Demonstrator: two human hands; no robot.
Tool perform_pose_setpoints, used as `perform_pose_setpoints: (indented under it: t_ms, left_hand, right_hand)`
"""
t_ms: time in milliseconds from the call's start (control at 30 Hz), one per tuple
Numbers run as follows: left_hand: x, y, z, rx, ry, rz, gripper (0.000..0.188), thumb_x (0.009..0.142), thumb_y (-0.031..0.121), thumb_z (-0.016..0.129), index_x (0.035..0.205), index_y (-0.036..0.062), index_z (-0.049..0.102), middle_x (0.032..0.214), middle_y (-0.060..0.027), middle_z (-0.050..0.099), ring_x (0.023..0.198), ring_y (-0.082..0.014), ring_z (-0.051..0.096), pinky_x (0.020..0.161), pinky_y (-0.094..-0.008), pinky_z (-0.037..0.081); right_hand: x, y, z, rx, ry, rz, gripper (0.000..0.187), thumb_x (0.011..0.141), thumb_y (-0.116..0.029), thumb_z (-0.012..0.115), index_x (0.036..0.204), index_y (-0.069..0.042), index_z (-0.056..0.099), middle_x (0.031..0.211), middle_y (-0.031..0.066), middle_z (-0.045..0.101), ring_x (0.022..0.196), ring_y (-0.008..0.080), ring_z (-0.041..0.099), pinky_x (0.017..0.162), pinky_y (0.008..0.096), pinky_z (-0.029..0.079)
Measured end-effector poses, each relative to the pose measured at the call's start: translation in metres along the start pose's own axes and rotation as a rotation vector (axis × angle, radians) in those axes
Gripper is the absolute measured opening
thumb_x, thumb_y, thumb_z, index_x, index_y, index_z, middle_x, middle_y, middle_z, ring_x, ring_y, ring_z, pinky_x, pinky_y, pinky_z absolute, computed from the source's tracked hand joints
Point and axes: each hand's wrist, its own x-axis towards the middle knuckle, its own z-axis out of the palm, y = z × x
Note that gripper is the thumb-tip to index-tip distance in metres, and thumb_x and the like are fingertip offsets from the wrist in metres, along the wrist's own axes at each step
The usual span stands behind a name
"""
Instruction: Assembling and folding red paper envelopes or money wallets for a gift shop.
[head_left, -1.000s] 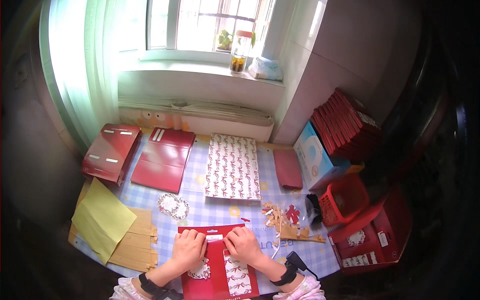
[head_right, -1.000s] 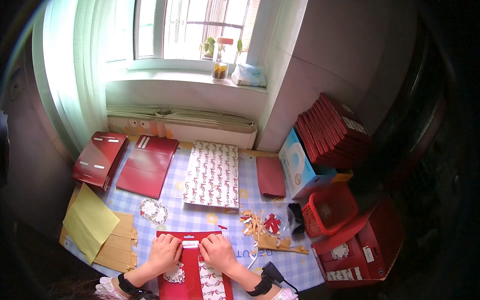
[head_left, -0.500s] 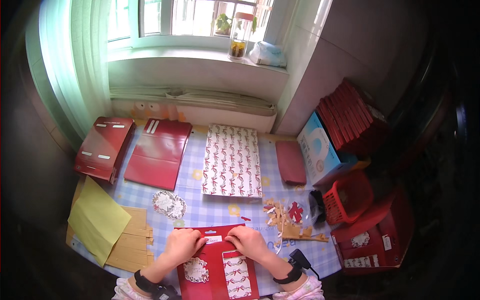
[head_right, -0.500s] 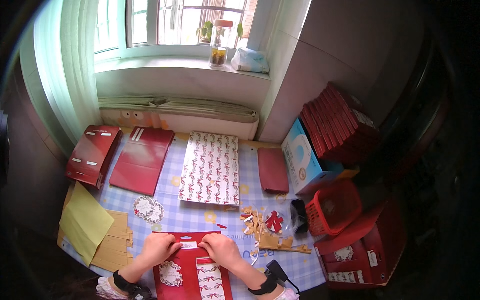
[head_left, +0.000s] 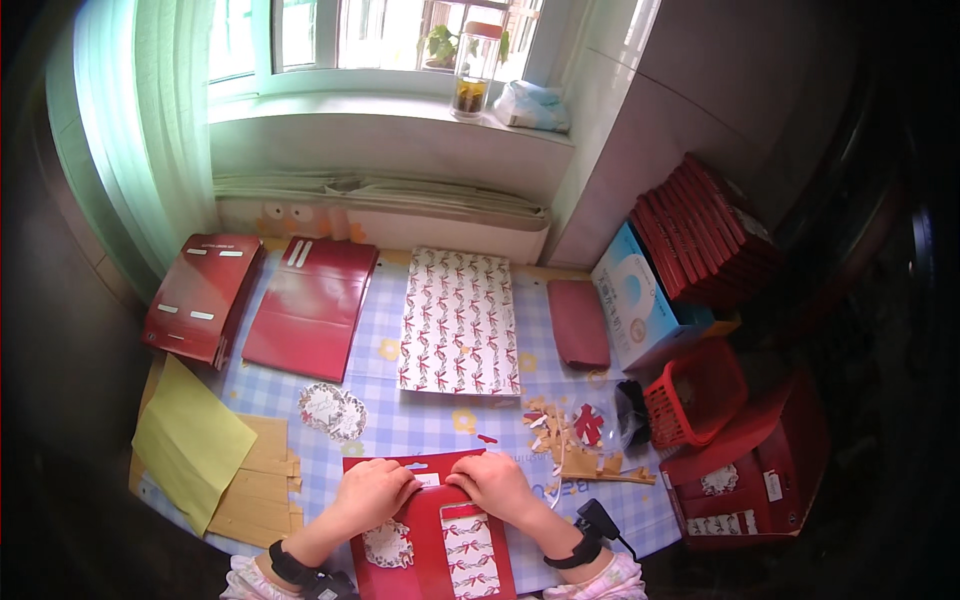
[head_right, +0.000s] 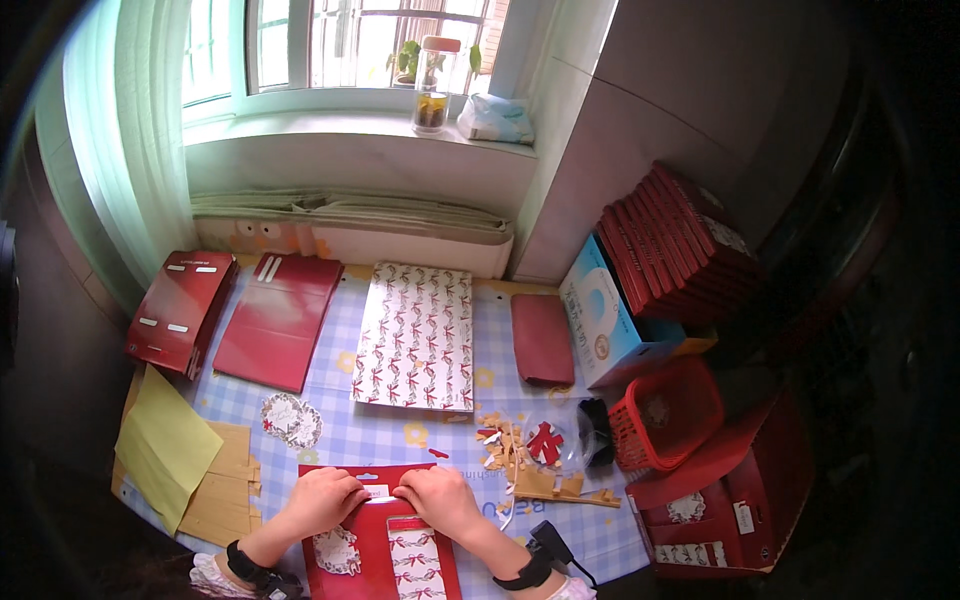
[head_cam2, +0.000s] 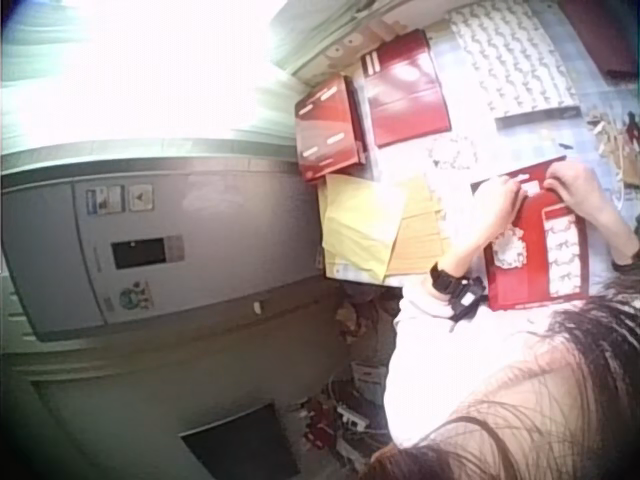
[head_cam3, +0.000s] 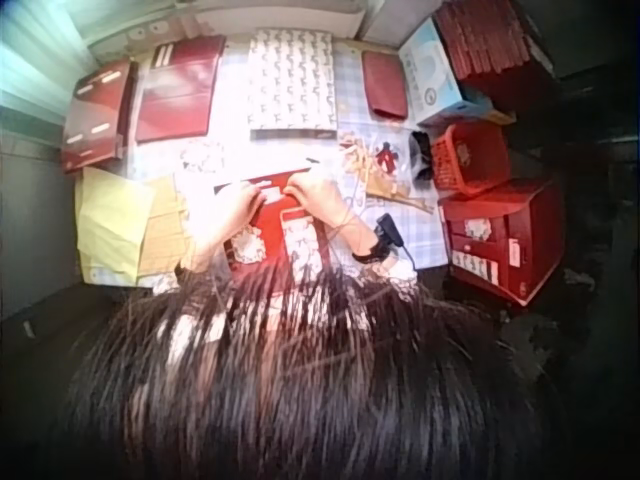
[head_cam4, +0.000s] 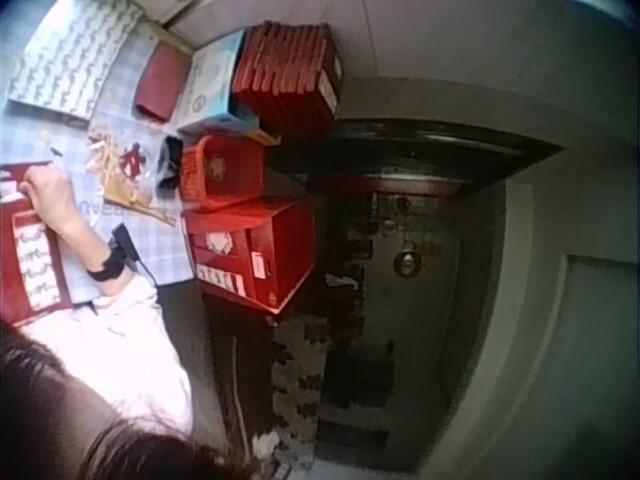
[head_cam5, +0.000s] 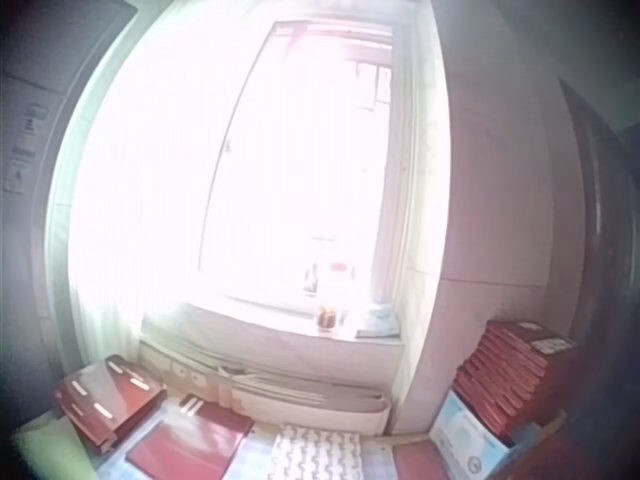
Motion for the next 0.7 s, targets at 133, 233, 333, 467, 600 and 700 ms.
perform_pose_setpoints:
  t_ms: [133,233,333,467,600,700]
  left_hand:
    - [0.003,0.007,0.000,0.051,-0.005,-0.010,0.021,0.079,0.028,0.065,0.072,0.0085,0.060,0.071,-0.0073,0.060,0.073,-0.0242,0.061,0.062,-0.0362,0.048]
    - [0.001,0.006,-0.002,0.116,0.049,-0.002,0.021,0.078,0.028,0.065,0.072,0.0086,0.058,0.068,-0.0055,0.057,0.070,-0.0240,0.059,0.061,-0.0363,0.047]
    - [-0.007,-0.007,-0.002,0.148,0.148,0.044,0.020,0.076,0.026,0.067,0.071,0.0094,0.057,0.067,-0.0042,0.054,0.067,-0.0241,0.056,0.058,-0.0362,0.045]
    - [-0.024,-0.021,-0.005,0.092,0.209,0.074,0.019,0.073,0.023,0.070,0.068,0.0105,0.056,0.065,-0.0034,0.052,0.064,-0.0225,0.054,0.056,-0.0347,0.044]
    - [-0.036,-0.019,-0.016,0.168,0.199,0.087,0.019,0.072,0.024,0.071,0.067,0.0111,0.058,0.065,-0.0031,0.053,0.063,-0.0209,0.055,0.055,-0.0324,0.044]
    - [-0.040,-0.023,-0.020,0.121,0.235,0.132,0.019,0.071,0.027,0.072,0.069,0.0118,0.061,0.066,-0.0022,0.055,0.061,-0.0194,0.055,0.055,-0.0306,0.044]
  right_hand:
    - [-0.001,0.000,0.004,-0.057,0.078,-0.053,0.016,0.077,-0.025,0.067,0.078,-0.011,0.061,0.070,0.0036,0.059,0.068,0.0227,0.059,0.066,0.0351,0.044]
    - [-0.001,0.005,0.007,-0.090,0.122,-0.065,0.017,0.077,-0.026,0.067,0.077,-0.011,0.059,0.068,0.0030,0.056,0.066,0.0231,0.057,0.065,0.0347,0.045]
    - [-0.004,0.007,0.006,-0.095,0.127,-0.081,0.019,0.076,-0.026,0.067,0.075,-0.011,0.057,0.065,0.0025,0.053,0.063,0.0221,0.055,0.062,0.0335,0.045]
    - [-0.005,-0.004,0.000,-0.307,0.119,-0.163,0.020,0.077,-0.026,0.066,0.072,-0.011,0.054,0.062,0.0019,0.050,0.061,0.0185,0.055,0.057,0.0305,0.045]
    - [-0.007,-0.008,0.002,-0.389,0.138,-0.142,0.020,0.079,-0.025,0.064,0.070,-0.012,0.052,0.062,0.0017,0.050,0.059,0.0172,0.055,0.054,0.0292,0.046]
    - [-0.008,-0.007,0.003,-0.412,0.177,-0.127,0.019,0.080,-0.025,0.063,0.070,-0.012,0.052,0.062,0.0017,0.050,0.057,0.0172,0.055,0.052,0.0289,0.046]
